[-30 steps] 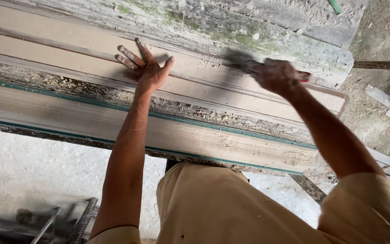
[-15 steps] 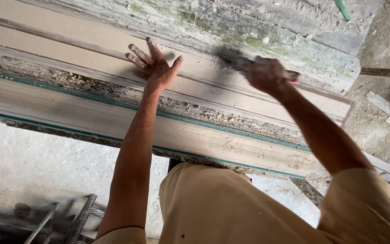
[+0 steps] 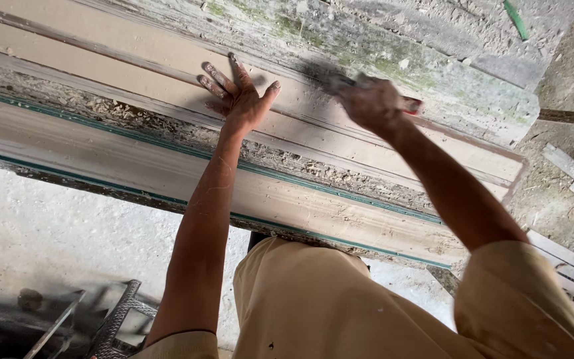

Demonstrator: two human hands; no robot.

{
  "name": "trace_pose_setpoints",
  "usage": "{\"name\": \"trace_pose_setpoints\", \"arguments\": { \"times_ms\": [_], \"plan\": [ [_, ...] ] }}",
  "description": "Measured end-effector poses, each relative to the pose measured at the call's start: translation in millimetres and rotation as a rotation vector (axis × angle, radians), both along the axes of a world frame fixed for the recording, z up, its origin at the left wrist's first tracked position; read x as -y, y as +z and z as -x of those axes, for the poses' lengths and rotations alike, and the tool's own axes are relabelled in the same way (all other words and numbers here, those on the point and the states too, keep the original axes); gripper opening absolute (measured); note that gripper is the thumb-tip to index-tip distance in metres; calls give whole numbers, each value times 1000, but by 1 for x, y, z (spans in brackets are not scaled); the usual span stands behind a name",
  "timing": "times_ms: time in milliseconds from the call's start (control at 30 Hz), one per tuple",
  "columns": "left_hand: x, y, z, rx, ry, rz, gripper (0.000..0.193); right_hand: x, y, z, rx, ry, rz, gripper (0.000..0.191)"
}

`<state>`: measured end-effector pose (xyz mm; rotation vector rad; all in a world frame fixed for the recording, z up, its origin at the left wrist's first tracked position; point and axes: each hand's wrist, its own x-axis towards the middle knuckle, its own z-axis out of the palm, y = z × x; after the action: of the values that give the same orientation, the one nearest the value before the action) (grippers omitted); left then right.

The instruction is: The person stands at a workbench holding long grooved molding strips and uses a small hand scraper to remove debris and residue from the grooves, working along each strip section by section and brushing loose material away by hand.

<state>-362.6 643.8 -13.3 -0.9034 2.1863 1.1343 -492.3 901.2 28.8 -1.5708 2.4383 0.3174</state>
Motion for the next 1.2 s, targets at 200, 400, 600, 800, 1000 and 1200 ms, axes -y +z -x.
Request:
{"name": "trace_pose_setpoints", "arguments": {
  "times_ms": [200,400,600,800,1000,1200],
  "plan": [
    [1,-2,-1,-67,-14,-39,123,-30,20,3,133,-98,-256,52],
    [2,-8,0,-24,-18,1,123,-17,17,-1,-190,160,-170,47],
    [6,-7,2,-24,-50,-56,124,8,22,1,125,-53,-281,43],
    [2,-5,0,-7,-14,-31,127,-7,37,-1,-206,136,-34,50],
    [4,4,1,-1,-23,-20,123,92,19,-1,-214,251,-113,51],
    [6,-7,1,-128,-60,-102,119,34,43,3,194,-146,-334,44]
  ]
}}
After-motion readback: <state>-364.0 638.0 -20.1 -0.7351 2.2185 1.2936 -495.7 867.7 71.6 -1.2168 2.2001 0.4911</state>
